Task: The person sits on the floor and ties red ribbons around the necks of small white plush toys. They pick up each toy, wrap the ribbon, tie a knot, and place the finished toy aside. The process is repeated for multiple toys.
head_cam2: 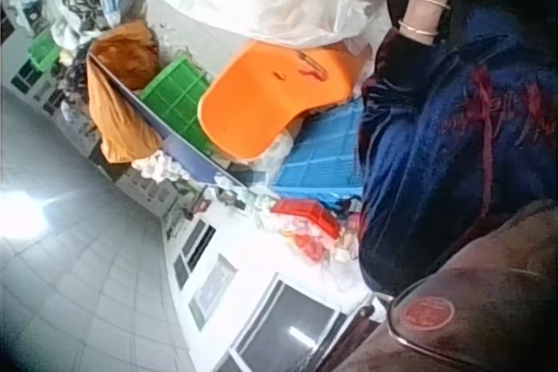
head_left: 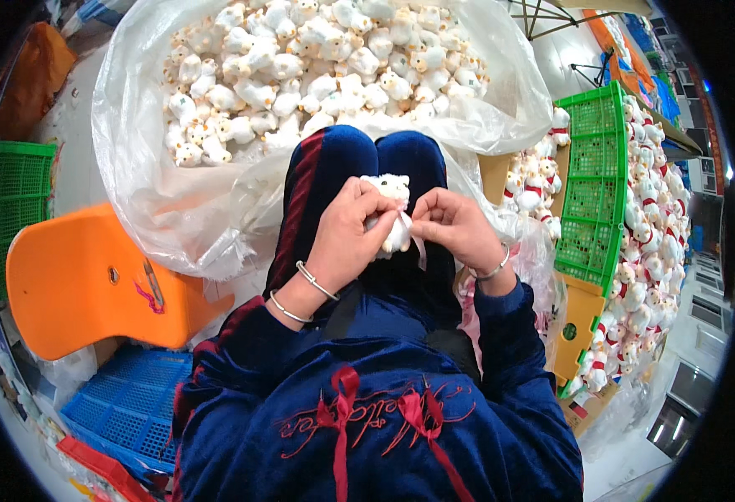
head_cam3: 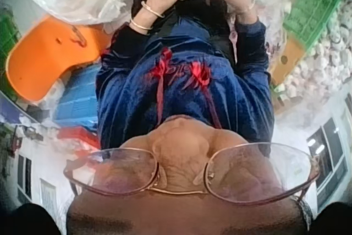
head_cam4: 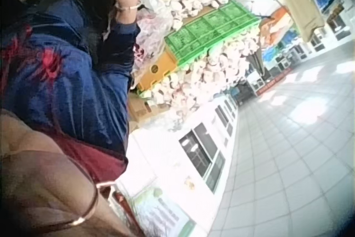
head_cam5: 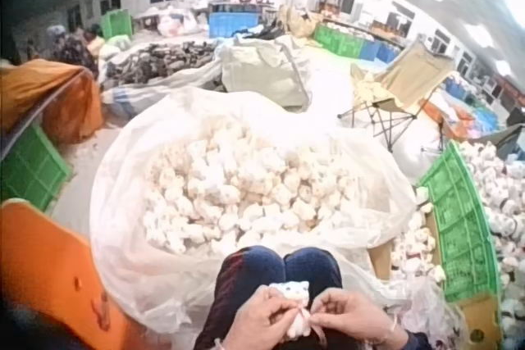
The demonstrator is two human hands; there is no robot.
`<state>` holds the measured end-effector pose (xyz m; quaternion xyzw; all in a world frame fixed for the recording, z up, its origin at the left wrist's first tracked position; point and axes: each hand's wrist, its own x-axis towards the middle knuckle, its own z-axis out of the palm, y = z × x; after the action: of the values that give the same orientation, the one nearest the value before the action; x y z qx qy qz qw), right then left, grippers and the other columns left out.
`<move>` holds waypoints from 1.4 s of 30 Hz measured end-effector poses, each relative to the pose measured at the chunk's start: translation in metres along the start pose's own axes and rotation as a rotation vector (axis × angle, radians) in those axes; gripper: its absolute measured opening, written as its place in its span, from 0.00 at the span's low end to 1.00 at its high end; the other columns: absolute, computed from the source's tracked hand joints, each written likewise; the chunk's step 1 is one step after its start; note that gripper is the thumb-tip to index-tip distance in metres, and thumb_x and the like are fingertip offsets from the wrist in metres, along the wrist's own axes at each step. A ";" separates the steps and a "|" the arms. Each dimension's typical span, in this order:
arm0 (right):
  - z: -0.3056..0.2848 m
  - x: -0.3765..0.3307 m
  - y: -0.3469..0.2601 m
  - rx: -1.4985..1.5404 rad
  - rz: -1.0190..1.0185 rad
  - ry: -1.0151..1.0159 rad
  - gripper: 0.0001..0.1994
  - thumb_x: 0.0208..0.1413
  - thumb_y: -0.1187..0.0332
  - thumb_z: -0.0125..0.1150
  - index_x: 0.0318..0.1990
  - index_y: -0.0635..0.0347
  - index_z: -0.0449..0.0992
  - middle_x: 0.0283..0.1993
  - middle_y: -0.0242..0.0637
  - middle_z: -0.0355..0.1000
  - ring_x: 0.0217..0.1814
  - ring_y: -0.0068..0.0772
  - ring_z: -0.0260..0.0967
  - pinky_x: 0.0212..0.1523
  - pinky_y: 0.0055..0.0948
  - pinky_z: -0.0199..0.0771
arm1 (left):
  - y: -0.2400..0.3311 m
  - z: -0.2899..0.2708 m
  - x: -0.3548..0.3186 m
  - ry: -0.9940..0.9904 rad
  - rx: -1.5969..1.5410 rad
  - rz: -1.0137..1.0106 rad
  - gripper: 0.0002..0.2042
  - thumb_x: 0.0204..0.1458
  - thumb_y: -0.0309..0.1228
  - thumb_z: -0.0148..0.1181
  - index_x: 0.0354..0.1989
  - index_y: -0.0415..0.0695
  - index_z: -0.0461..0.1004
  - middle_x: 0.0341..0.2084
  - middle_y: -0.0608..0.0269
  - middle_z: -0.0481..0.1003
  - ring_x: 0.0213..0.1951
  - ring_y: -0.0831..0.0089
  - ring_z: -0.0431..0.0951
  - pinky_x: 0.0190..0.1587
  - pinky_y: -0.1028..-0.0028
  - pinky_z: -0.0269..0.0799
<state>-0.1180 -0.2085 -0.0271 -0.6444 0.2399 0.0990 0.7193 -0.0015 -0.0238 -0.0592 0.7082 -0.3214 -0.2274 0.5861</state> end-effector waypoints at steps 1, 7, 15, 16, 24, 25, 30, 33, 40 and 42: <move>0.003 -0.004 0.003 0.015 0.004 0.017 0.12 0.61 0.77 0.67 0.51 0.66 0.76 0.41 0.30 0.78 0.42 0.17 0.76 0.43 0.19 0.76 | -0.001 0.003 -0.003 0.020 -0.021 0.009 0.05 0.54 0.24 0.68 0.38 0.40 0.82 0.33 0.63 0.71 0.33 0.73 0.74 0.36 0.76 0.70; 0.019 0.006 0.010 -0.054 -0.107 0.147 0.10 0.62 0.75 0.67 0.49 0.66 0.80 0.42 0.29 0.79 0.42 0.16 0.75 0.45 0.19 0.76 | -0.003 0.004 0.001 0.026 -0.006 0.030 0.05 0.54 0.24 0.68 0.37 0.39 0.81 0.33 0.62 0.71 0.35 0.72 0.74 0.36 0.74 0.71; 0.017 0.013 0.015 -0.389 -0.359 0.283 0.06 0.58 0.74 0.69 0.41 0.64 0.82 0.34 0.31 0.74 0.34 0.20 0.70 0.37 0.23 0.72 | -0.003 0.002 -0.001 -0.019 -0.043 -0.006 0.05 0.56 0.24 0.67 0.39 0.39 0.82 0.35 0.64 0.70 0.37 0.75 0.72 0.38 0.76 0.70; 0.016 0.013 0.012 -0.420 -0.360 0.281 0.05 0.57 0.74 0.69 0.40 0.64 0.82 0.34 0.32 0.74 0.33 0.21 0.70 0.36 0.24 0.71 | -0.004 0.002 -0.001 -0.030 -0.051 0.004 0.05 0.56 0.24 0.67 0.40 0.40 0.82 0.36 0.64 0.69 0.37 0.75 0.72 0.38 0.77 0.70; 0.009 0.016 -0.008 -0.414 -0.223 0.160 0.06 0.58 0.72 0.66 0.39 0.66 0.81 0.31 0.37 0.78 0.31 0.25 0.74 0.34 0.29 0.74 | -0.008 -0.005 0.001 -0.109 0.038 0.133 0.06 0.54 0.24 0.67 0.40 0.44 0.83 0.36 0.64 0.66 0.38 0.71 0.72 0.40 0.74 0.70; 0.009 0.016 -0.013 -0.466 -0.209 0.137 0.06 0.58 0.71 0.66 0.39 0.65 0.81 0.31 0.39 0.79 0.32 0.29 0.76 0.34 0.30 0.75 | -0.008 -0.006 0.002 -0.118 0.056 0.146 0.06 0.53 0.25 0.67 0.39 0.44 0.83 0.36 0.63 0.67 0.38 0.69 0.73 0.41 0.72 0.71; 0.016 0.016 -0.039 -0.845 -0.239 0.086 0.08 0.60 0.65 0.63 0.38 0.62 0.81 0.33 0.48 0.81 0.36 0.52 0.81 0.36 0.40 0.79 | -0.006 -0.009 0.007 -0.148 0.109 0.180 0.05 0.52 0.27 0.68 0.37 0.44 0.83 0.34 0.61 0.69 0.39 0.64 0.75 0.42 0.69 0.73; 0.030 0.015 -0.047 -1.089 -0.254 0.119 0.08 0.63 0.64 0.59 0.38 0.59 0.78 0.34 0.49 0.79 0.38 0.59 0.78 0.36 0.48 0.78 | -0.011 -0.007 0.006 -0.125 0.085 0.192 0.05 0.52 0.27 0.68 0.35 0.42 0.82 0.34 0.60 0.69 0.38 0.64 0.75 0.42 0.68 0.74; 0.053 0.006 -0.031 -1.169 -0.311 0.296 0.05 0.64 0.66 0.55 0.38 0.57 0.72 0.34 0.47 0.74 0.38 0.56 0.76 0.36 0.50 0.75 | -0.014 -0.002 0.003 -0.079 0.046 0.158 0.05 0.52 0.24 0.68 0.34 0.38 0.79 0.36 0.58 0.69 0.39 0.64 0.74 0.41 0.69 0.72; 0.048 0.009 -0.024 -1.040 -0.435 0.285 0.05 0.63 0.68 0.58 0.39 0.58 0.73 0.34 0.47 0.74 0.37 0.54 0.75 0.36 0.48 0.75 | -0.013 -0.002 0.004 -0.066 0.055 0.163 0.05 0.52 0.24 0.67 0.35 0.37 0.79 0.36 0.57 0.69 0.39 0.63 0.74 0.41 0.69 0.72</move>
<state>-0.0891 -0.1665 -0.0076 -0.9545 0.1162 -0.0340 0.2724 0.0051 -0.0243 -0.0709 0.6878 -0.4030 -0.1933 0.5720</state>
